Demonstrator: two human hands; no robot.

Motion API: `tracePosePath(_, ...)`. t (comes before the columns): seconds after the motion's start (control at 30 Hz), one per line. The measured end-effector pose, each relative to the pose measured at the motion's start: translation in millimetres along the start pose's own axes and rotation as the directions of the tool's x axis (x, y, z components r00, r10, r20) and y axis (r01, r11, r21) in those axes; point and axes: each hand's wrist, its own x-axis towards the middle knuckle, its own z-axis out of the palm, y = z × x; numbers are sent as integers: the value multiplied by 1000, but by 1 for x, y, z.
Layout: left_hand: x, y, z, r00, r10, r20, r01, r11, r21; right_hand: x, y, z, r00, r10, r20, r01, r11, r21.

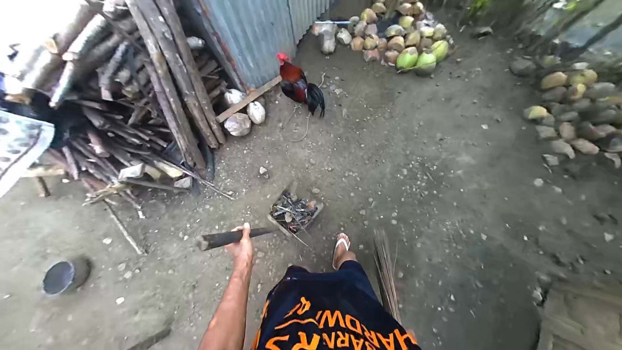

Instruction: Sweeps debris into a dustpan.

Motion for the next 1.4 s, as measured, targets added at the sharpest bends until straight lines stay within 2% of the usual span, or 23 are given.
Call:
tracePosePath(0.03,5,12,8,999,-9,-45,8,1000,-20,73,17,7,991,-109,-76,107,994,-28)
tracePosePath(0.07,8,25,16,996,-20,-89,17,999,-41,123,15,-3,989,-141,-52,137,988,-68)
tracePosePath(0.13,15,46,32,986,-40,-160,27,996,-83,165,-23,-38,989,-144,-27,139,980,-139)
tracePosePath(0.23,36,62,52,963,-92,-255,53,987,-155,175,-105,-86,984,-164,-69,148,970,-193)
tracePosePath(0.37,78,58,77,919,-148,-365,77,976,-203,182,-207,-119,971,-219,-100,194,958,-210)
tracePosePath(0.53,144,50,120,874,-238,-424,147,961,-236,156,-317,-124,967,-249,-52,228,937,-264)
tracePosePath(0.7,192,50,166,846,-306,-437,237,950,-205,117,-423,-116,964,-264,47,255,851,-459)
tracePosePath(0.8,207,56,181,841,-309,-445,252,950,-184,116,-496,-100,953,-279,117,300,816,-495)
tracePosePath(0.93,223,52,196,825,-325,-462,254,944,-211,107,-619,-67,905,-348,244,424,731,-534)
tracePosePath(1.13,244,53,235,810,-335,-482,253,940,-229,91,-779,19,809,-390,440,586,599,-546)
tracePosePath(1.3,270,61,281,784,-329,-527,247,943,-221,107,-868,100,766,-457,451,642,577,-506)
tracePosePath(1.4,291,61,312,769,-356,-531,272,934,-233,138,-934,142,730,-514,450,679,470,-564)
